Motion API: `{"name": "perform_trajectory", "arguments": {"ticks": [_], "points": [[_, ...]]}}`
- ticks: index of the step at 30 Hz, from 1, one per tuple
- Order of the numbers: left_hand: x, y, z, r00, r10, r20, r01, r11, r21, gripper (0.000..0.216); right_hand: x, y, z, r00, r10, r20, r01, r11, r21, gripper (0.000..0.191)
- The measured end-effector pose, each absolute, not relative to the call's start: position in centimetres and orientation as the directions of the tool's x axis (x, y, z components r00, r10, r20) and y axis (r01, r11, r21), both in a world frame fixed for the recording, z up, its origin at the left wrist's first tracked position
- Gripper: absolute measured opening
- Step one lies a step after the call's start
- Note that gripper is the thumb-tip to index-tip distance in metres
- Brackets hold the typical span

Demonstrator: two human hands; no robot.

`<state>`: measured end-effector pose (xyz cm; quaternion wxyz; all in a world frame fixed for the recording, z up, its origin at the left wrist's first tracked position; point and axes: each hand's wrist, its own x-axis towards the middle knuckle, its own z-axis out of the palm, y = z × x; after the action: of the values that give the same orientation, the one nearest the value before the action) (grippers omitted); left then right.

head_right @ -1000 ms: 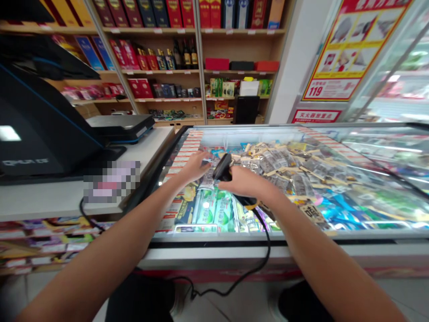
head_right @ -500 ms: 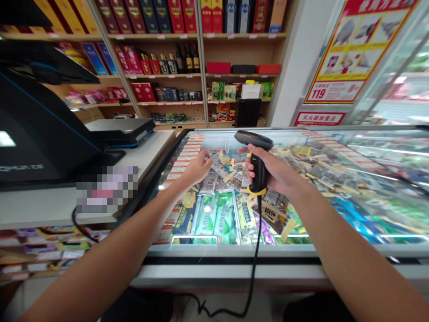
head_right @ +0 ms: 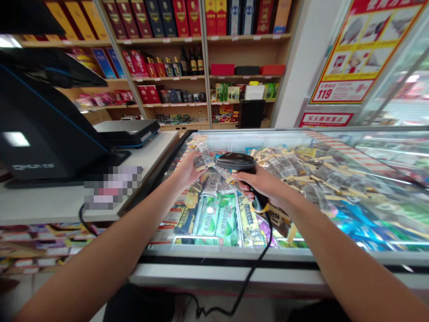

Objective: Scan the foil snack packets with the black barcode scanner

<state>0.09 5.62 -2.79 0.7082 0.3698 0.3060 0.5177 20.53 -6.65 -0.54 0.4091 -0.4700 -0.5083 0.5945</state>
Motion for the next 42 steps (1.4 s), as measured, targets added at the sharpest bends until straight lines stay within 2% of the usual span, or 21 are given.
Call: {"name": "perform_trajectory", "arguments": {"ticks": [5,8,9,11,12,14,16,18,20,22,25,28,30,34,38,40,42], "points": [[0.3,5.7,-2.7,0.275,0.96,-0.052,-0.476,0.183,0.86,0.013,20.9,-6.5,-0.9,-0.235,0.955,-0.179,0.018,-0.18,-0.984,0.042],[0.0,6.1,-2.7,0.21,0.978,-0.001,-0.373,0.081,0.924,0.015,21.1,-6.5,-0.9,-0.237,0.953,-0.19,-0.008,-0.197,-0.98,0.041],[-0.2,6.2,-2.6,0.162,0.986,0.047,-0.28,0.0,0.96,0.017,21.2,-6.5,-0.8,-0.229,0.955,-0.188,-0.025,-0.199,-0.98,0.041],[-0.9,6.4,-2.5,0.095,0.977,0.193,0.068,-0.2,0.977,0.025,21.4,-6.5,-0.4,-0.192,0.968,-0.163,-0.077,-0.18,-0.981,0.038],[-1.3,6.3,-2.5,0.099,0.959,0.267,0.298,-0.285,0.911,0.029,21.6,-6.4,-0.1,-0.172,0.975,-0.141,-0.117,-0.162,-0.98,0.036],[-2.1,6.1,-2.7,0.171,0.932,0.32,0.701,-0.343,0.625,0.037,21.9,-6.3,0.4,-0.131,0.986,-0.103,-0.215,-0.129,-0.968,0.033],[-2.5,5.7,-3.1,0.213,0.942,0.259,0.9,-0.293,0.324,0.043,22.3,-6.2,0.9,-0.101,0.99,-0.101,-0.298,-0.127,-0.946,0.032],[-2.3,5.0,-3.5,0.231,0.951,0.204,0.956,-0.261,0.135,0.049,22.5,-6.1,1.2,-0.075,0.989,-0.128,-0.328,-0.145,-0.933,0.03],[-1.5,4.2,-3.7,0.274,0.934,0.23,0.957,-0.289,0.033,0.055,22.6,-6.0,1.2,-0.062,0.987,-0.146,-0.315,-0.158,-0.936,0.029],[-0.2,3.0,-3.8,0.342,0.891,0.3,0.936,-0.351,-0.027,0.054,22.5,-6.0,1.0,-0.061,0.987,-0.152,-0.288,-0.163,-0.944,0.028],[2.2,1.2,-4.0,0.441,0.825,0.353,0.89,-0.453,-0.053,0.049,22.4,-5.8,0.5,-0.073,0.985,-0.157,-0.235,-0.17,-0.957,0.026],[4.0,0.1,-4.6,0.498,0.793,0.352,0.854,-0.519,-0.04,0.058,22.4,-5.8,0.0,-0.111,0.982,-0.151,-0.137,-0.165,-0.977,0.025],[4.6,-0.1,-5.2,0.507,0.797,0.329,0.841,-0.541,0.017,0.054,22.5,-5.8,-0.2,-0.129,0.983,-0.133,-0.071,-0.143,-0.987,0.026],[4.1,0.7,-5.5,0.477,0.855,0.206,0.826,-0.516,0.229,0.036,22.7,-5.8,-0.4,-0.135,0.985,-0.111,-0.006,-0.113,-0.994,0.025],[2.2,2.7,-4.2,0.39,0.912,0.13,0.78,-0.402,0.479,0.018,23.1,-5.7,-0.4,-0.157,0.975,-0.158,-0.007,-0.161,-0.987,0.028],[1.0,3.8,-3.4,0.331,0.935,0.126,0.715,-0.336,0.613,0.011,23.0,-5.7,-0.3,-0.174,0.964,-0.199,0.021,-0.199,-0.98,0.032],[-0.1,4.9,-2.7,0.271,0.947,0.172,0.67,-0.313,0.673,0.008,22.8,-5.9,-0.1,-0.185,0.953,-0.238,0.073,-0.229,-0.971,0.034]]}}
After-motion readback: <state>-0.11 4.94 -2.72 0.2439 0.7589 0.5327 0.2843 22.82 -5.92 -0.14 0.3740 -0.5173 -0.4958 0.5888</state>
